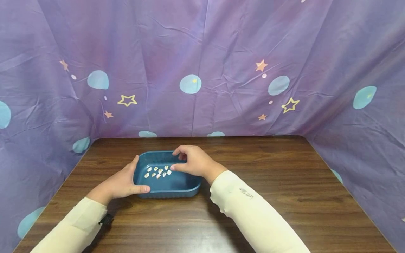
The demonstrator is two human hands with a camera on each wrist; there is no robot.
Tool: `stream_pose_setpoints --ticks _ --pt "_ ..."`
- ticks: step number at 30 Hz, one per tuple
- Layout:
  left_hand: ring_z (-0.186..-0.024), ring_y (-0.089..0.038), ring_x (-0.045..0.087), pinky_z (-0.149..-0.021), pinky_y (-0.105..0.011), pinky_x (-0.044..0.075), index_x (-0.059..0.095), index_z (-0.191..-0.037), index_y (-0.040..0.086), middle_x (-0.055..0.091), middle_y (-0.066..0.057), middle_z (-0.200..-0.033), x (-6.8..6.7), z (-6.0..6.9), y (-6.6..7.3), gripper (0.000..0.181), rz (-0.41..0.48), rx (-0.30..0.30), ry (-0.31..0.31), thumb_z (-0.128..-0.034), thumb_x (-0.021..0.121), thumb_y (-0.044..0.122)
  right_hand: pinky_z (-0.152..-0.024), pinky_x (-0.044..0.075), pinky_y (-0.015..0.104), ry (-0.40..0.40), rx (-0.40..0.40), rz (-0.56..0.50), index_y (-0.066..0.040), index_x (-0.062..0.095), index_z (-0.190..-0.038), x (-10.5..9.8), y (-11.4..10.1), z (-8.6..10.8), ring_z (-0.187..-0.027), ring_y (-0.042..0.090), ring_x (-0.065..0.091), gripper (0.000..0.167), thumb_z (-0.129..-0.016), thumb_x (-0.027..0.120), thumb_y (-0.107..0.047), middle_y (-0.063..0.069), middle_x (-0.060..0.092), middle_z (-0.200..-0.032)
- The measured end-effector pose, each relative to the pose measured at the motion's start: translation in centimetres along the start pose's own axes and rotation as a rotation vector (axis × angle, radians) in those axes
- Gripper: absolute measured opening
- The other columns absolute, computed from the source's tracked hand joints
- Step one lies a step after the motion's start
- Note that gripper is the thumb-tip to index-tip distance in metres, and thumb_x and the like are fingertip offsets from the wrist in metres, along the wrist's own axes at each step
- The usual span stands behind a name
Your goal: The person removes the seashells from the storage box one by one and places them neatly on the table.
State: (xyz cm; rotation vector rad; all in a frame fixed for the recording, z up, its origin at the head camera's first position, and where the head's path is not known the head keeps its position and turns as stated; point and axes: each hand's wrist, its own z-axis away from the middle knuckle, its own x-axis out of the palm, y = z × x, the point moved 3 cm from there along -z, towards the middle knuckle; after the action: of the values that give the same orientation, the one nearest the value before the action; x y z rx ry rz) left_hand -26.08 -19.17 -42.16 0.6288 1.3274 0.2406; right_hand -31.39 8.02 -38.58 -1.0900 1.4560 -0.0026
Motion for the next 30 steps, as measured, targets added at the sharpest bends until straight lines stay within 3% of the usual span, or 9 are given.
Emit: stream_pose_setpoints --ticks 7,14,21,30 --pt "-0.147 -0.056 0.038 -0.117 -0.067 0.036 -0.001 -0.164 -0.012 0.025 -0.043 -0.163 0.1 -0.1 0.0 0.142 -0.018 -0.01 -0.006 -0.0794 0.085 0.063 -0.095 0.055 0.039 -0.051 0.023 0.031 -0.01 0.073 -0.125 1.1 0.1 -0.8 -0.102 0.018 0.066 0.045 -0.089 0.087 -0.033 0.012 0.075 -0.112" --pt "-0.148 -0.055 0.037 -0.117 -0.067 0.036 -0.003 -0.164 -0.01 0.023 -0.041 -0.164 0.0 0.0 -0.1 0.143 -0.015 -0.025 -0.023 -0.0801 0.083 0.066 -0.087 0.055 0.035 -0.081 0.009 0.065 -0.009 0.074 -0.123 2.0 -0.2 -1.3 -0.094 0.016 0.065 0.045 -0.089 0.086 -0.036 0.008 0.075 -0.103" --pt "-0.149 -0.055 0.036 -0.117 -0.067 0.036 -0.003 -0.164 -0.01 0.023 -0.042 -0.164 -0.1 0.2 -0.2 0.142 -0.016 -0.02 -0.025 -0.0806 0.083 0.066 -0.082 0.055 0.033 -0.131 0.047 0.074 -0.013 0.073 -0.127 3.4 -0.2 -2.1 -0.088 0.012 0.063 0.046 -0.091 0.084 -0.04 0.004 0.073 -0.103" --pt "-0.149 -0.055 0.036 -0.117 -0.068 0.036 -0.004 -0.165 -0.009 0.023 -0.042 -0.165 0.0 0.2 -0.1 0.141 -0.003 -0.024 -0.034 -0.0814 0.082 0.065 -0.082 0.055 0.035 -0.16 0.076 0.071 -0.013 0.073 -0.127 4.5 -0.3 -3.0 -0.085 0.013 0.063 0.045 -0.091 0.084 -0.038 -0.001 0.071 -0.097"
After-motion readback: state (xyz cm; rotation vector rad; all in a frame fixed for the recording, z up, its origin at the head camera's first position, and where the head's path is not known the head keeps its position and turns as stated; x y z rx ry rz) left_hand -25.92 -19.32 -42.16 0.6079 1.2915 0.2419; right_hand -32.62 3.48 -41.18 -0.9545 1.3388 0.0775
